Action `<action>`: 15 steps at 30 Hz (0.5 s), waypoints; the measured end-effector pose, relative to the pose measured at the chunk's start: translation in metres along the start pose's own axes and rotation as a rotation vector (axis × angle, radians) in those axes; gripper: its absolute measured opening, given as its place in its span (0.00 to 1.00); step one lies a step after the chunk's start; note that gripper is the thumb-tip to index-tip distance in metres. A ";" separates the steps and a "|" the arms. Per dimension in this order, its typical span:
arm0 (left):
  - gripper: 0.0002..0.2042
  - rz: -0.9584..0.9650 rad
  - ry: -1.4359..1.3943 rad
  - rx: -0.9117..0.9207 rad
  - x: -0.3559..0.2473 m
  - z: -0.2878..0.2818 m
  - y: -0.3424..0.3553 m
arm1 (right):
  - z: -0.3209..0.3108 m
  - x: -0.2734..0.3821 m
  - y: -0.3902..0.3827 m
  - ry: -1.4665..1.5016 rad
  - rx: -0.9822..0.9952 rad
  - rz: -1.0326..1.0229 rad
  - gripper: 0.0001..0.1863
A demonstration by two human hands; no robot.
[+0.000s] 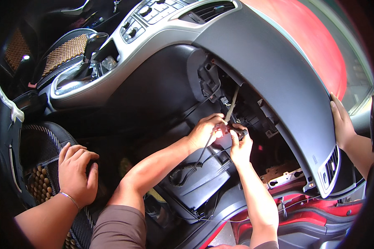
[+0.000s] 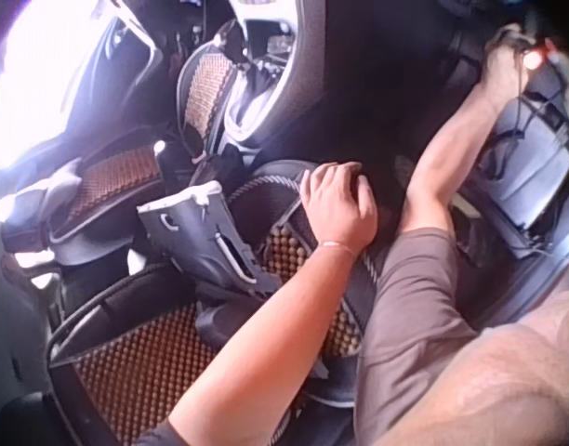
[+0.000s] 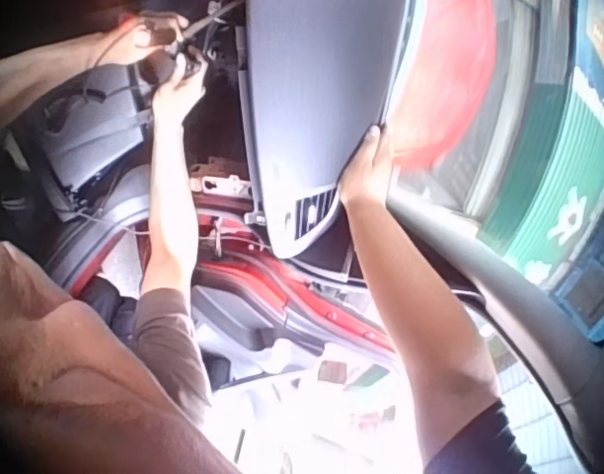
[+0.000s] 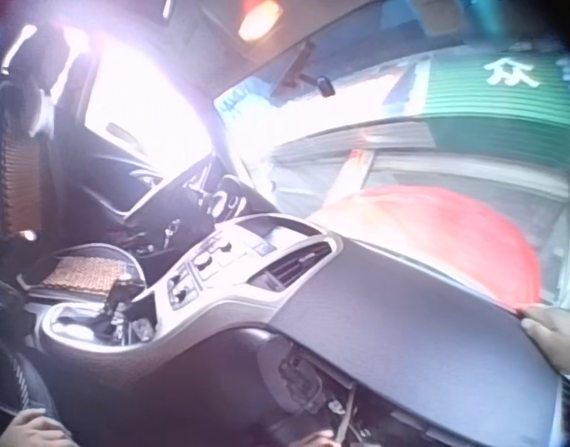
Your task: The person works inside a car with the glove compartment open, using a test light to probe wiring and connectors. They connect and disconnect wires, check for power, and adjust components within the dashboard area.
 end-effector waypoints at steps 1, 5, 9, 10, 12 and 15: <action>0.09 0.021 0.027 0.002 0.000 -0.001 0.000 | 0.001 0.001 0.001 0.012 -0.005 -0.036 0.11; 0.16 0.022 0.022 0.064 0.000 -0.001 -0.001 | -0.002 0.004 0.000 0.015 0.028 0.119 0.11; 0.16 0.002 0.010 0.074 0.002 0.001 -0.001 | -0.002 0.004 0.000 0.008 0.025 0.141 0.11; 0.17 -0.005 0.006 0.071 0.002 0.001 -0.002 | -0.003 0.004 0.000 0.016 0.026 0.114 0.11; 0.18 -0.008 -0.007 0.044 0.002 0.001 -0.002 | -0.003 0.004 -0.001 0.004 0.028 0.101 0.11; 0.18 0.003 -0.015 0.067 0.001 0.000 -0.001 | -0.003 0.004 -0.001 0.002 0.024 0.099 0.11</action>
Point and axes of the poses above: each hand's wrist, its own y-axis towards the middle knuckle, its own z-axis out of the palm, x = y × z, the point moved 2 cm from there along y, towards the middle knuckle, and after that the axes turned 15 degrees about y, right-handed, at the moved point
